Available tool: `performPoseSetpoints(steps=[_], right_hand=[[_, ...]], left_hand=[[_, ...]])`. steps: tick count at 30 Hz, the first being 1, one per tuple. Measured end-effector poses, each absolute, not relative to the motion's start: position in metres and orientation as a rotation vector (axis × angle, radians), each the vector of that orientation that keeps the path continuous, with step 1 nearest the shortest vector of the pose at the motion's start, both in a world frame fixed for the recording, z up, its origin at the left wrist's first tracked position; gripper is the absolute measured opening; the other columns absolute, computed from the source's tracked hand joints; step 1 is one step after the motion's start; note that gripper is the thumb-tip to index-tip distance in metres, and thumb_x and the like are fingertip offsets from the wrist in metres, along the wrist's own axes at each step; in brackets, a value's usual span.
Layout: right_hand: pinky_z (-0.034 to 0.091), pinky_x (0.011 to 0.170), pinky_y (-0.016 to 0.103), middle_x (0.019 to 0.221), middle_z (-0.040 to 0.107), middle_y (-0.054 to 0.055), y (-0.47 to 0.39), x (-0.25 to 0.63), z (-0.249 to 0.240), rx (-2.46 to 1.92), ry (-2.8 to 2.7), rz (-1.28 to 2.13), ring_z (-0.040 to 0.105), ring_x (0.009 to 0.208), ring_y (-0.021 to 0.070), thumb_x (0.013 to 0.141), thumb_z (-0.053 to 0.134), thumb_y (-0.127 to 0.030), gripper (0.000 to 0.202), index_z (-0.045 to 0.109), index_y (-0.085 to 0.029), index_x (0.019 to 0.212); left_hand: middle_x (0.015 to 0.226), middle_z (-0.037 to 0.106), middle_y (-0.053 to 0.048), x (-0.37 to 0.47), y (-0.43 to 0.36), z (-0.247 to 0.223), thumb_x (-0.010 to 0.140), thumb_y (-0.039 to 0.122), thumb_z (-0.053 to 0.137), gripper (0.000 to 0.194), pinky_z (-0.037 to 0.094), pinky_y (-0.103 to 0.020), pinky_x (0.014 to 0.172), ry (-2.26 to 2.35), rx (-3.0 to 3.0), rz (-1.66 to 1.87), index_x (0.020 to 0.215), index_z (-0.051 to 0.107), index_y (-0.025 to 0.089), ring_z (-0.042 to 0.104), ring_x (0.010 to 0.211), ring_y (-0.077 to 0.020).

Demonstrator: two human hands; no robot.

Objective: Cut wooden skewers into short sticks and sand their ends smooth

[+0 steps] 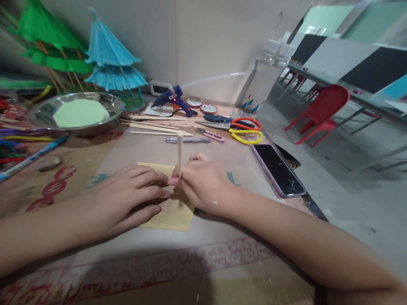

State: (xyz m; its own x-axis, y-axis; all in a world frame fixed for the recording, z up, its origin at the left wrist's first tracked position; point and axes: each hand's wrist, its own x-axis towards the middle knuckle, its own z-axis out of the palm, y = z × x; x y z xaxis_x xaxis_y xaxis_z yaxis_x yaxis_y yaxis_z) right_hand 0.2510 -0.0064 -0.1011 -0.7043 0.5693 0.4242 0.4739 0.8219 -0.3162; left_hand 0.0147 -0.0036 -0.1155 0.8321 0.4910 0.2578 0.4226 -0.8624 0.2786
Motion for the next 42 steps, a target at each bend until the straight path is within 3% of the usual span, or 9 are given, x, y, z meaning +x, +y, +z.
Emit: performPoseSetpoints(steps=[5, 9, 13, 17, 23, 27, 32, 36, 42], right_hand=[[0.043, 0.085, 0.036, 0.078, 0.070, 0.002, -0.0117, 0.2505, -0.1036, -0.599, -2.459, 0.426, 0.059, 0.070, 0.0154, 0.103, 0.042, -0.026, 0.026, 0.061, -0.020, 0.086], [0.043, 0.083, 0.036, 0.074, 0.068, 0.001, -0.0132, 0.2507, -0.1071, -0.690, -2.370, 0.309, 0.056, 0.065, 0.0151, 0.102, 0.043, -0.021, 0.023, 0.058, -0.020, 0.085], [0.045, 0.080, 0.033, 0.076, 0.068, 0.000, -0.0122, 0.2493, -0.1094, -0.610, -2.351, 0.422, 0.057, 0.069, 0.0150, 0.103, 0.043, -0.023, 0.021, 0.057, -0.021, 0.087], [0.045, 0.073, 0.033, 0.074, 0.066, 0.002, -0.0106, 0.2496, -0.1093, -0.701, -2.338, 0.243, 0.056, 0.069, 0.0163, 0.101, 0.041, -0.020, 0.022, 0.056, -0.021, 0.085], [0.047, 0.082, 0.035, 0.076, 0.069, 0.002, -0.0125, 0.2490, -0.1077, -0.622, -2.400, 0.374, 0.059, 0.071, 0.0158, 0.104, 0.039, -0.026, 0.030, 0.060, -0.020, 0.084], [0.047, 0.079, 0.038, 0.073, 0.069, 0.004, -0.0066, 0.2512, -0.1082, -0.707, -2.381, 0.188, 0.057, 0.064, 0.0170, 0.103, 0.038, -0.023, 0.028, 0.058, -0.020, 0.082], [0.047, 0.087, 0.038, 0.078, 0.071, 0.003, -0.0063, 0.2527, -0.1082, -0.626, -2.445, 0.371, 0.062, 0.070, 0.0162, 0.105, 0.038, -0.029, 0.030, 0.060, -0.021, 0.087], [0.046, 0.082, 0.038, 0.074, 0.069, 0.003, -0.0069, 0.2527, -0.1057, -0.712, -2.422, 0.185, 0.058, 0.065, 0.0168, 0.104, 0.038, -0.025, 0.028, 0.058, -0.020, 0.085], [0.046, 0.085, 0.037, 0.077, 0.071, 0.002, -0.0088, 0.2506, -0.1042, -0.634, -2.459, 0.315, 0.061, 0.068, 0.0154, 0.106, 0.037, -0.028, 0.031, 0.060, -0.020, 0.086]], left_hand=[[0.114, 0.064, -0.005, 0.0163, -0.0059, -0.1126, 0.100, 0.030, 0.051, 0.018, 0.039, -0.041, 0.094, 0.717, 2.744, 0.450, 0.105, 0.066, 0.023, 0.054, 0.107, -0.0238], [0.113, 0.064, -0.003, 0.0185, -0.0081, -0.1121, 0.097, 0.026, 0.055, 0.016, 0.039, -0.039, 0.098, 0.728, 2.708, 0.497, 0.109, 0.065, 0.024, 0.054, 0.108, -0.0227], [0.109, 0.064, -0.003, 0.0190, -0.0081, -0.1143, 0.096, 0.025, 0.056, 0.010, 0.041, -0.039, 0.097, 0.739, 2.712, 0.503, 0.102, 0.065, 0.024, 0.055, 0.106, -0.0221], [0.110, 0.064, -0.003, 0.0189, -0.0091, -0.1156, 0.094, 0.024, 0.059, 0.015, 0.040, -0.039, 0.098, 0.732, 2.717, 0.546, 0.108, 0.064, 0.024, 0.055, 0.106, -0.0224], [0.109, 0.065, -0.004, 0.0198, -0.0082, -0.1144, 0.096, 0.024, 0.057, 0.012, 0.042, -0.038, 0.095, 0.723, 2.745, 0.536, 0.102, 0.067, 0.023, 0.055, 0.103, -0.0218], [0.113, 0.066, -0.005, 0.0189, -0.0061, -0.1137, 0.096, 0.027, 0.057, 0.017, 0.041, -0.039, 0.095, 0.719, 2.774, 0.553, 0.109, 0.067, 0.023, 0.056, 0.106, -0.0233], [0.114, 0.065, -0.006, 0.0166, -0.0042, -0.1150, 0.099, 0.029, 0.053, 0.017, 0.040, -0.040, 0.095, 0.705, 2.775, 0.496, 0.105, 0.067, 0.022, 0.055, 0.108, -0.0241], [0.118, 0.064, -0.006, 0.0157, -0.0041, -0.1172, 0.100, 0.031, 0.052, 0.020, 0.038, -0.042, 0.097, 0.712, 2.794, 0.515, 0.111, 0.066, 0.023, 0.054, 0.112, -0.0249], [0.114, 0.064, -0.005, 0.0159, -0.0042, -0.1154, 0.100, 0.031, 0.051, 0.019, 0.040, -0.041, 0.095, 0.709, 2.797, 0.491, 0.105, 0.066, 0.021, 0.055, 0.108, -0.0244]])
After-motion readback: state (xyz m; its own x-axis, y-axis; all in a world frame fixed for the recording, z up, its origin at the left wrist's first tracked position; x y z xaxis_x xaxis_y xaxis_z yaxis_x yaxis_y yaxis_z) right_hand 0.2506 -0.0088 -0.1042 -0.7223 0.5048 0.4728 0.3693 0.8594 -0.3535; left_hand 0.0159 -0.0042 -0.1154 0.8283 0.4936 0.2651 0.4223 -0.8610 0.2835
